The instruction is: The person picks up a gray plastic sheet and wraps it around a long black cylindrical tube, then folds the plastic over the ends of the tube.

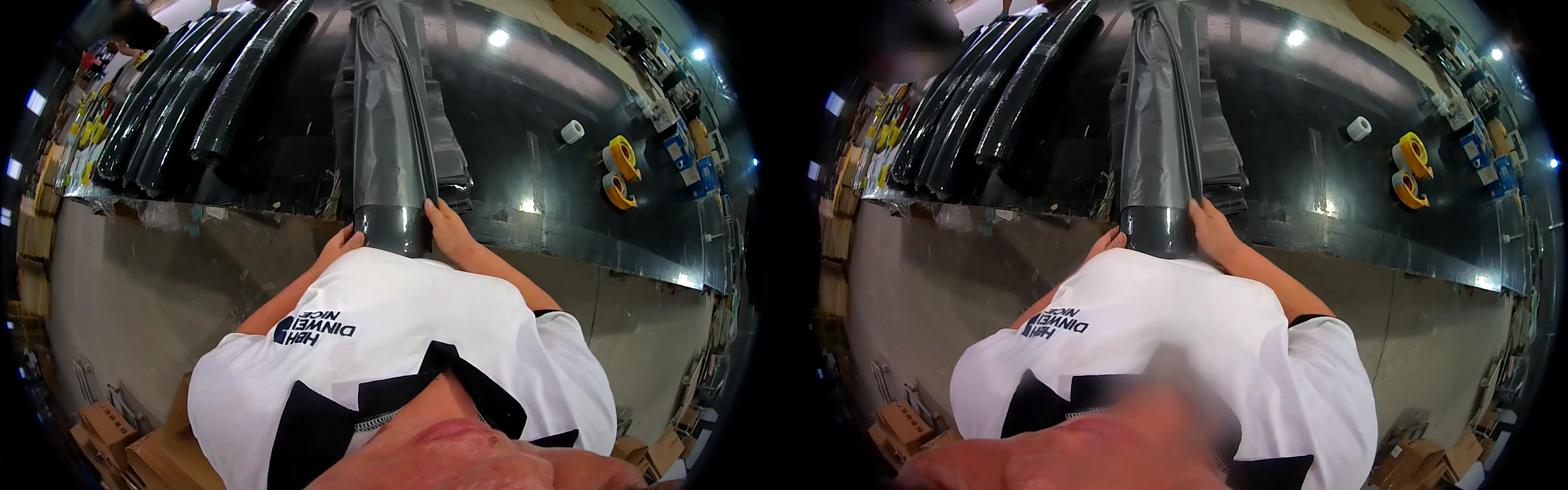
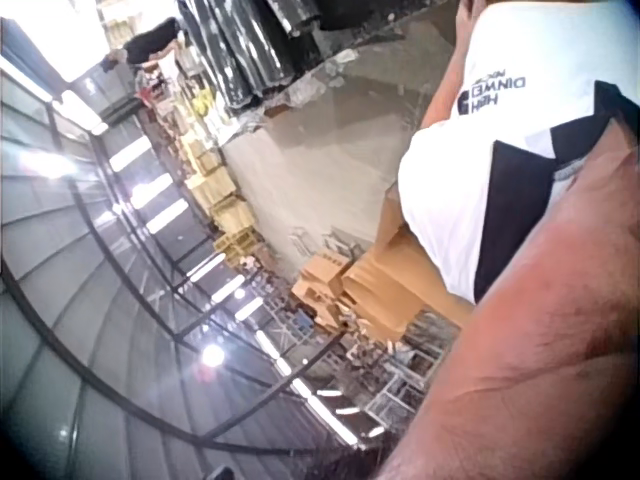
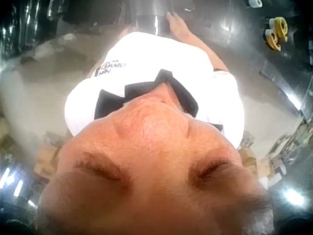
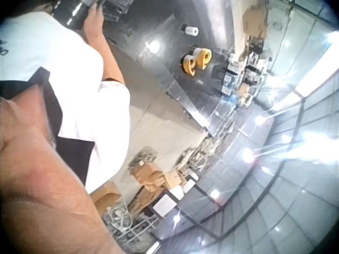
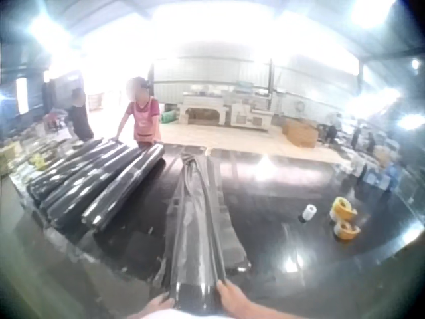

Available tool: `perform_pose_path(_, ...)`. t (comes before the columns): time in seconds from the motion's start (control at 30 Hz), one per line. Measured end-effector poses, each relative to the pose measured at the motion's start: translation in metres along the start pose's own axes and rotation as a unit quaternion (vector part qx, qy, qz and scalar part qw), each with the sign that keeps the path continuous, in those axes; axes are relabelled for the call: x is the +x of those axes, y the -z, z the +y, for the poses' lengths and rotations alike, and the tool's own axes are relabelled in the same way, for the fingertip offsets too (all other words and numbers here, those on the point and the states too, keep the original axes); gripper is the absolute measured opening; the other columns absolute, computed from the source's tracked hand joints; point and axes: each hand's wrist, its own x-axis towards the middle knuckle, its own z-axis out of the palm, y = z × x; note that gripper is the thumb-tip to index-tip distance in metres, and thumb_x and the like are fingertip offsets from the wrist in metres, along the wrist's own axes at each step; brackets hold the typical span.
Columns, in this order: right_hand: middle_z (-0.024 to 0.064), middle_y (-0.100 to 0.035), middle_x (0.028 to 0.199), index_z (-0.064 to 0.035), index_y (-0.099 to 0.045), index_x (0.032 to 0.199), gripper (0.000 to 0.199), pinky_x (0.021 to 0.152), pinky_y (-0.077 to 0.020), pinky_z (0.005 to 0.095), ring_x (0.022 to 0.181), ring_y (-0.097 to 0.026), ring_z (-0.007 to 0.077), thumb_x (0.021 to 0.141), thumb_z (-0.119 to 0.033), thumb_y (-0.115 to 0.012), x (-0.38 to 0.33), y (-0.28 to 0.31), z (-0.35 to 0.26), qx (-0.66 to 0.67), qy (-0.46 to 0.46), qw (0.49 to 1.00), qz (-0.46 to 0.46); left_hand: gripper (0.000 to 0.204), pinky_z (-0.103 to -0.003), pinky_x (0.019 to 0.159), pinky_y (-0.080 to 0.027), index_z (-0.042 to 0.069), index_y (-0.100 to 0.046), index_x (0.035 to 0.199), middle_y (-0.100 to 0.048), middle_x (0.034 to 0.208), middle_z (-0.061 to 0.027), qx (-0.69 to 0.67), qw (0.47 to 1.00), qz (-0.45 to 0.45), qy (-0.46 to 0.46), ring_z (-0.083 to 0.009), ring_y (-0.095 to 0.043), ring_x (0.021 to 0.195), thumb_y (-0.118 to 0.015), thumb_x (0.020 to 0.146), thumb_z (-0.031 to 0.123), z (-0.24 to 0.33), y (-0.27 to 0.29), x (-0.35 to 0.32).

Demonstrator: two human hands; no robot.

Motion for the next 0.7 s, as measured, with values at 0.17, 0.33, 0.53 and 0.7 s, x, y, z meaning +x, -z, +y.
perform_pose_path(0.17, 0.0345, -0.037, 0.144, 0.0147, -0.025, 0.143, 0.097, 0.114, -0.0290, 0.0391, 0.139, -0.034, 0.0398, 0.081, -0.042, -0.074, -0.038, -0.008, -0.043, -0.121, -0.067, 0.984, -0.109, 0.037, -0.028, 0.080, -0.048, 0.000, -0.057, 0.125, -0.064, 0.099, -0.0030, 0.187, 0.979, 0.076, -0.003, -0.0096, -0.056, 0.090, -0.052, 0.100, 0.027, -0.001, 0.011, 0.000)
perform_pose_path(0.33, 0.0338, -0.017, 0.153, 0.0130, -0.002, 0.148, 0.128, 0.118, -0.0224, 0.0406, 0.144, -0.021, 0.0396, 0.067, -0.037, -0.087, -0.038, -0.017, 0.001, -0.179, 0.046, 0.977, -0.103, 0.028, -0.040, 0.078, -0.050, -0.003, -0.063, 0.104, -0.068, 0.095, -0.0238, 0.417, 0.899, 0.122, -0.058, -0.0363, -0.067, 0.092, -0.058, 0.092, 0.022, -0.021, 0.034, 0.019)
perform_pose_path(0.53, 0.0306, -0.004, 0.155, 0.0006, 0.000, 0.152, 0.138, 0.114, -0.0304, 0.0446, 0.142, -0.024, 0.0457, 0.057, -0.043, -0.089, -0.058, -0.048, -0.012, -0.238, -0.027, 0.971, 0.010, 0.033, -0.047, 0.078, -0.050, 0.000, -0.068, 0.098, -0.066, 0.096, -0.0265, 0.541, 0.840, 0.026, 0.027, -0.0435, -0.063, 0.093, -0.062, 0.085, 0.030, -0.004, 0.046, 0.022)
perform_pose_path(0.7, 0.0255, -0.014, 0.156, -0.0039, -0.021, 0.150, 0.126, 0.108, -0.0327, 0.0534, 0.142, -0.025, 0.0443, 0.051, -0.039, -0.090, -0.057, -0.047, -0.011, -0.409, 0.254, 0.859, 0.176, 0.040, -0.048, 0.076, -0.050, 0.001, -0.069, 0.092, -0.067, 0.091, -0.0252, 0.567, 0.822, -0.004, 0.055, -0.0422, -0.065, 0.089, -0.065, 0.084, 0.039, 0.003, 0.046, 0.025)
